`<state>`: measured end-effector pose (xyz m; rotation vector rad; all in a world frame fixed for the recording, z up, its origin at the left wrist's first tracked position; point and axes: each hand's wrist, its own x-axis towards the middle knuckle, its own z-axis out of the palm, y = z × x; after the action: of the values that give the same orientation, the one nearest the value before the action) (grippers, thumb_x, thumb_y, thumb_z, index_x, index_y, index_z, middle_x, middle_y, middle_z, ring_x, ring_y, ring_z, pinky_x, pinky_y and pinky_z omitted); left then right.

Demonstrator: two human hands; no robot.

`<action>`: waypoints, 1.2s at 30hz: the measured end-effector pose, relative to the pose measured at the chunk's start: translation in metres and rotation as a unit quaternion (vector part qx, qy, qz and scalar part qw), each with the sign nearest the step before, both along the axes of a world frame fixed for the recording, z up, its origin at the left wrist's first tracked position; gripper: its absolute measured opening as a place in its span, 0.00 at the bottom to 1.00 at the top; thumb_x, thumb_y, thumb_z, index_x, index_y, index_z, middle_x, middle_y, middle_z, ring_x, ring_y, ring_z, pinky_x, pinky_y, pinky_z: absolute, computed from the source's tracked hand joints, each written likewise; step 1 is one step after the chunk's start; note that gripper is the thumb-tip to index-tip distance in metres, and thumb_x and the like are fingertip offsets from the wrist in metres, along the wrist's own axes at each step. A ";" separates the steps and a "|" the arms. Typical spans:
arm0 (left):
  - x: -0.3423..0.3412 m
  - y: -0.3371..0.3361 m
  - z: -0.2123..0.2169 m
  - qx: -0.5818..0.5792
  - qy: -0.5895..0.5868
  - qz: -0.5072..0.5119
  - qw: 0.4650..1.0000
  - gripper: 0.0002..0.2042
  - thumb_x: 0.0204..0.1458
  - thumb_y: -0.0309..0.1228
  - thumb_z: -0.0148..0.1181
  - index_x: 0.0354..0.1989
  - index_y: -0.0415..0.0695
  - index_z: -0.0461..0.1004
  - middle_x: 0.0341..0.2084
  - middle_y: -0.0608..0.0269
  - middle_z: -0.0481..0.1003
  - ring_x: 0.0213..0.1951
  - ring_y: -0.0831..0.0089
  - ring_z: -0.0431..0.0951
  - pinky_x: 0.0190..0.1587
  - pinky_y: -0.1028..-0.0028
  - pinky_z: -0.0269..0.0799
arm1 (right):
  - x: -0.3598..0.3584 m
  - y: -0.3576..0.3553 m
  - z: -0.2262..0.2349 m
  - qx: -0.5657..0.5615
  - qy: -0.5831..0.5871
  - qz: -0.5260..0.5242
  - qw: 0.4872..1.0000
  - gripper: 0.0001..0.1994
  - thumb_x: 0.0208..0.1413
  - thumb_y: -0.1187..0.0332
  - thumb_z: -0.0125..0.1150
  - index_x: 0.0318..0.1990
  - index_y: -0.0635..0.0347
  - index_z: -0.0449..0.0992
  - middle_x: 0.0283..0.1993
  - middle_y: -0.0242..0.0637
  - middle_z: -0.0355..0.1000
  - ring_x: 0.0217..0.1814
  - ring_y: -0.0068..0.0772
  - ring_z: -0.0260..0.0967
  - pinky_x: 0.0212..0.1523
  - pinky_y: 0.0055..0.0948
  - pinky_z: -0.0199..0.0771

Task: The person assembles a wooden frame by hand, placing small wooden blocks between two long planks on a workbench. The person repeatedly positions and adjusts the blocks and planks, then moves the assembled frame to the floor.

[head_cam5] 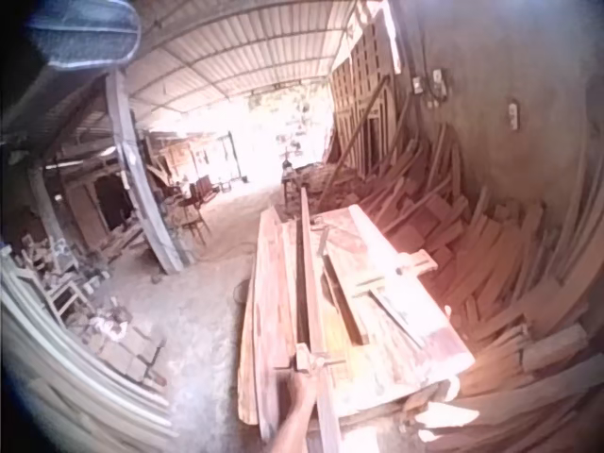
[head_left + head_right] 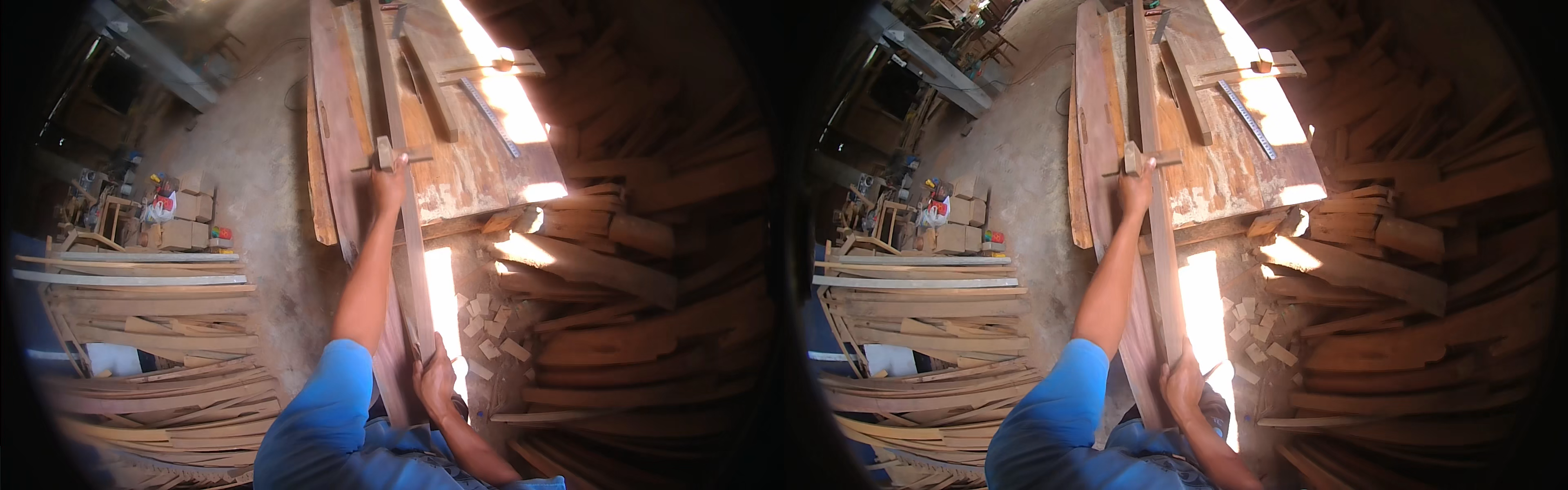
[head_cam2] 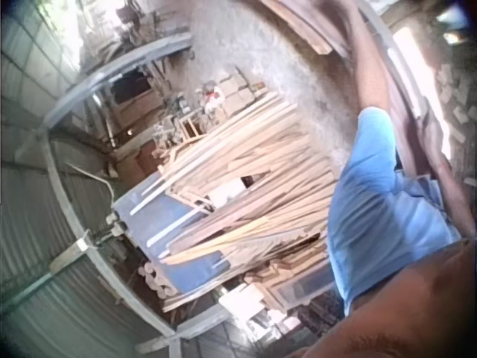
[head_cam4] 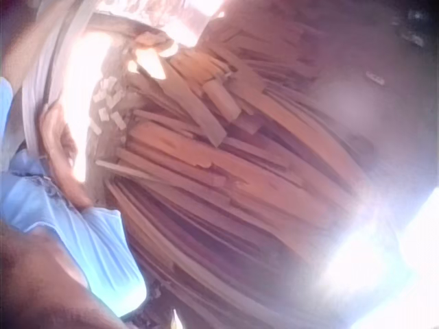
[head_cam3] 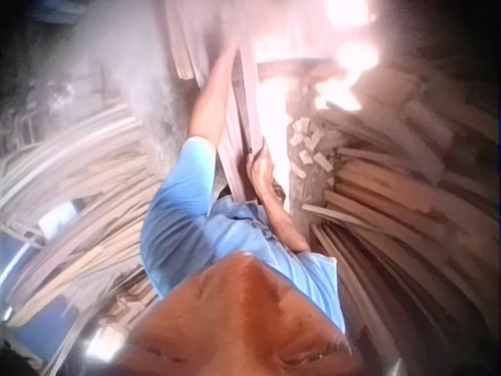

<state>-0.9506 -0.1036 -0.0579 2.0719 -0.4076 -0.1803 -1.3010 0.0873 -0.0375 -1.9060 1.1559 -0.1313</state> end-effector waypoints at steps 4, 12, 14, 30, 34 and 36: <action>0.008 -0.004 0.000 0.024 0.007 -0.005 1.000 0.27 0.54 0.44 0.67 0.58 0.42 0.71 0.48 0.46 0.78 0.52 0.50 0.78 0.53 0.60 0.72 | -0.001 0.002 -0.003 -0.007 -0.005 0.005 1.000 0.36 0.52 0.74 0.62 0.69 0.72 0.56 0.37 0.59 0.75 0.37 0.59 0.75 0.42 0.49 0.75; -0.003 -0.002 -0.011 -0.074 -0.056 -0.011 0.996 0.22 0.54 0.41 0.67 0.51 0.40 0.75 0.41 0.46 0.80 0.46 0.48 0.80 0.48 0.58 0.74 | 0.002 -0.001 0.001 -0.031 -0.009 -0.003 0.999 0.35 0.52 0.74 0.63 0.68 0.71 0.57 0.35 0.55 0.73 0.37 0.57 0.73 0.43 0.47 0.73; 0.011 -0.010 -0.009 0.005 -0.035 0.022 0.999 0.23 0.54 0.44 0.67 0.51 0.40 0.74 0.40 0.45 0.80 0.45 0.47 0.80 0.47 0.57 0.74 | 0.002 0.000 0.003 0.042 0.019 -0.016 0.999 0.36 0.51 0.74 0.65 0.68 0.71 0.58 0.49 0.60 0.70 0.51 0.60 0.70 0.54 0.47 0.69; 0.030 -0.019 -0.021 0.000 -0.058 0.016 0.998 0.24 0.54 0.47 0.65 0.51 0.41 0.75 0.44 0.42 0.80 0.49 0.44 0.79 0.50 0.56 0.73 | 0.005 0.003 0.001 -0.029 0.004 -0.026 0.999 0.34 0.52 0.73 0.65 0.67 0.69 0.60 0.40 0.57 0.74 0.41 0.58 0.74 0.44 0.48 0.73; 0.016 -0.008 -0.023 -0.095 -0.051 -0.022 0.994 0.23 0.53 0.42 0.67 0.52 0.41 0.73 0.43 0.44 0.80 0.48 0.45 0.79 0.50 0.58 0.73 | 0.006 0.002 0.010 0.067 0.033 -0.046 0.996 0.35 0.51 0.74 0.66 0.67 0.66 0.60 0.56 0.61 0.72 0.57 0.62 0.71 0.58 0.50 0.70; 0.000 0.002 -0.023 -0.152 -0.043 -0.045 0.986 0.23 0.52 0.38 0.68 0.54 0.41 0.71 0.42 0.48 0.79 0.47 0.48 0.80 0.50 0.61 0.73 | 0.007 0.003 0.014 0.049 0.030 -0.050 0.997 0.35 0.51 0.73 0.66 0.67 0.66 0.60 0.55 0.60 0.72 0.56 0.62 0.71 0.57 0.50 0.70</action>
<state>-0.9504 -0.1015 -0.0810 1.7660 -0.5465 -0.0764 -1.2944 0.0902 -0.0231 -1.7768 1.2754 -0.0697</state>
